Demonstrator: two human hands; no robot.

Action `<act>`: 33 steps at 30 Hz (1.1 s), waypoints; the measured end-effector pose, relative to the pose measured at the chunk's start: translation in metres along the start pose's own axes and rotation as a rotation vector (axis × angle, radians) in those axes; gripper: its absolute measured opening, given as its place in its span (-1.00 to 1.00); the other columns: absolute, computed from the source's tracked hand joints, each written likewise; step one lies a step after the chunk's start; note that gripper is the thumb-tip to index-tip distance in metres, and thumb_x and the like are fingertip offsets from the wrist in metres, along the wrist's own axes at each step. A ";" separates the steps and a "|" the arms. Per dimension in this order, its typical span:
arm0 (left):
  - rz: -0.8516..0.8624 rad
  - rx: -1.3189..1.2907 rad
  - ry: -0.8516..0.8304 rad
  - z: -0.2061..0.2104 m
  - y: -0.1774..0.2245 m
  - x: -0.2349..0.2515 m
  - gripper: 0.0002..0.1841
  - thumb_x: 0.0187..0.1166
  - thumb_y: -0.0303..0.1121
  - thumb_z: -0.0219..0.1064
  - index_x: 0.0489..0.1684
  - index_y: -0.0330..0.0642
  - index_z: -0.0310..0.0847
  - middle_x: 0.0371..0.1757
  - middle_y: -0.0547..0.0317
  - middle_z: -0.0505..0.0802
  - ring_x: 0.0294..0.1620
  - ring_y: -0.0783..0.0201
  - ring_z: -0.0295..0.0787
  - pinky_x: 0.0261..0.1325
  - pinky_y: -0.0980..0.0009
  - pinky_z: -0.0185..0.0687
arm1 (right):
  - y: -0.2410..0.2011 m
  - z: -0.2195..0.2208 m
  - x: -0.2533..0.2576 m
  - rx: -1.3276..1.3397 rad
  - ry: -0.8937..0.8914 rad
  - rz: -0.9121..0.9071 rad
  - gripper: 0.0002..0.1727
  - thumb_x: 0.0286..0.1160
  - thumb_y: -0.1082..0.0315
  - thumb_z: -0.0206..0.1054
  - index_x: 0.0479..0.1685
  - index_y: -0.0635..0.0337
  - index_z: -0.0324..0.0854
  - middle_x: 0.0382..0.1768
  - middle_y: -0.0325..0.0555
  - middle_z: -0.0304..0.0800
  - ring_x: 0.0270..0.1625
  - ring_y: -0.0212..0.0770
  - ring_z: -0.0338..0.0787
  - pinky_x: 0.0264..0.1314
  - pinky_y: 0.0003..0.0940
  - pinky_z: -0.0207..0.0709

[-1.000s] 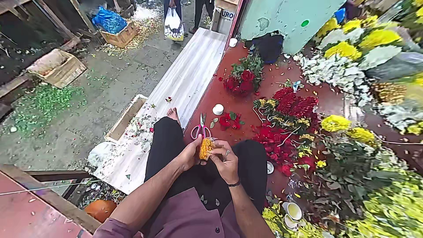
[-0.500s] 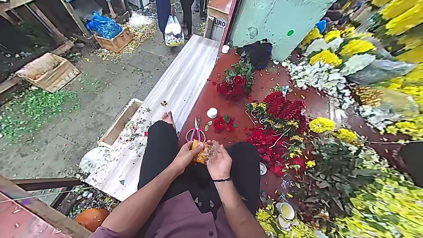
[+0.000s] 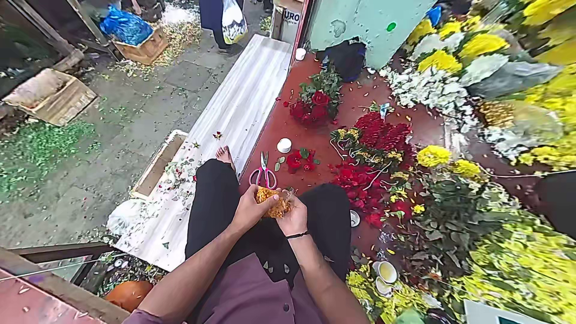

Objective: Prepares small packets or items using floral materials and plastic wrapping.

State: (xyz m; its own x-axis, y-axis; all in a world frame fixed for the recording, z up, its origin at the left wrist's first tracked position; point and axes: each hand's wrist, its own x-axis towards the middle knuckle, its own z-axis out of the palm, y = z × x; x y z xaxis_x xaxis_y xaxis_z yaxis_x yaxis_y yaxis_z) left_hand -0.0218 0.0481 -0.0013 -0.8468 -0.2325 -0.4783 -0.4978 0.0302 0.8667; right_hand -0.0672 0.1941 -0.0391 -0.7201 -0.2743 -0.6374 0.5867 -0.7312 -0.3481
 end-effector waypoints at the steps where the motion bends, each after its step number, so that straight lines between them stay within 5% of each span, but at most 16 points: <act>1: -0.003 -0.010 -0.002 0.000 0.001 0.000 -0.33 0.40 0.16 0.57 0.23 -0.21 0.55 -0.12 0.07 0.89 -0.32 0.24 0.88 -0.36 0.28 0.85 | 0.000 -0.001 0.000 0.007 -0.002 0.006 -0.56 0.84 0.19 -0.15 0.07 0.30 0.59 -0.08 0.08 0.83 -0.06 -0.08 0.85 0.05 -0.09 0.75; 6: 0.026 0.022 0.022 0.001 0.002 -0.002 -0.34 0.39 0.15 0.58 0.19 -0.20 0.55 -0.14 0.10 0.89 -0.32 0.26 0.88 -0.36 0.30 0.85 | 0.007 -0.002 0.002 -0.028 0.053 0.029 -0.57 0.81 0.19 -0.14 0.07 0.29 0.61 -0.15 0.09 0.81 -0.10 -0.07 0.82 0.03 -0.06 0.73; 10: 0.066 0.132 0.074 0.002 0.003 -0.004 -0.34 0.36 0.18 0.58 0.19 -0.18 0.59 -0.11 0.17 0.89 -0.21 0.34 0.89 -0.15 0.31 0.87 | 0.007 0.000 0.001 -0.056 0.065 0.031 -0.54 0.84 0.16 -0.18 0.05 0.27 0.60 -0.17 0.07 0.81 -0.11 -0.08 0.83 -0.01 -0.07 0.74; 18: -0.076 -0.103 0.064 0.000 -0.002 0.004 -0.40 0.50 0.06 0.52 0.26 -0.26 0.53 -0.10 0.00 0.87 -0.33 0.20 0.86 -0.38 0.28 0.82 | 0.004 0.004 0.000 0.044 0.050 0.018 -0.54 0.88 0.14 -0.16 0.22 0.31 0.52 -0.03 0.13 0.78 0.01 -0.04 0.83 0.13 -0.02 0.73; 22: -0.220 -0.367 -0.012 0.004 0.000 0.005 -0.51 0.75 0.00 0.28 0.38 -0.23 0.53 0.00 -0.07 0.89 -0.19 0.10 0.89 -0.33 0.24 0.83 | -0.001 0.010 -0.001 0.084 0.044 -0.005 -0.51 0.89 0.11 -0.17 0.22 0.32 0.54 -0.01 0.14 0.79 0.02 -0.01 0.84 0.15 0.01 0.73; 27: -0.384 -0.526 -0.110 0.014 0.001 0.000 -0.41 0.79 0.23 0.01 0.40 -0.02 0.64 0.07 0.01 0.89 -0.11 0.14 0.87 -0.30 0.25 0.77 | -0.009 0.014 -0.004 0.098 -0.001 -0.025 -0.49 0.88 0.09 -0.20 0.18 0.29 0.56 0.02 0.12 0.80 0.08 0.00 0.83 0.20 0.05 0.71; 30: -0.436 -0.575 -0.098 0.014 0.001 0.001 -0.34 0.78 0.31 -0.10 0.31 -0.05 0.68 -0.01 -0.01 0.89 -0.17 0.13 0.86 -0.36 0.25 0.74 | -0.010 0.014 -0.006 0.108 -0.016 -0.037 -0.52 0.87 0.08 -0.20 0.06 0.21 0.58 -0.05 0.05 0.82 0.05 -0.03 0.84 0.17 0.04 0.72; 33: -0.469 -0.582 -0.126 0.016 0.000 0.002 -0.30 0.82 0.30 -0.20 0.16 -0.11 0.68 -0.29 -0.01 0.84 -0.53 0.19 0.72 -0.61 0.36 0.58 | -0.008 0.018 -0.009 0.145 -0.029 -0.036 -0.52 0.88 0.09 -0.21 -0.03 0.20 0.58 -0.15 0.01 0.82 -0.03 -0.07 0.86 0.10 -0.05 0.75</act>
State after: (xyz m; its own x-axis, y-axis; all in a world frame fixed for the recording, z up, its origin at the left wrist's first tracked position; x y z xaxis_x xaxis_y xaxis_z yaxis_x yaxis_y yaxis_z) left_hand -0.0268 0.0627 -0.0041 -0.6029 0.0190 -0.7976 -0.6614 -0.5709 0.4863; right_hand -0.0720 0.1913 -0.0181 -0.7512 -0.2626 -0.6056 0.5020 -0.8230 -0.2658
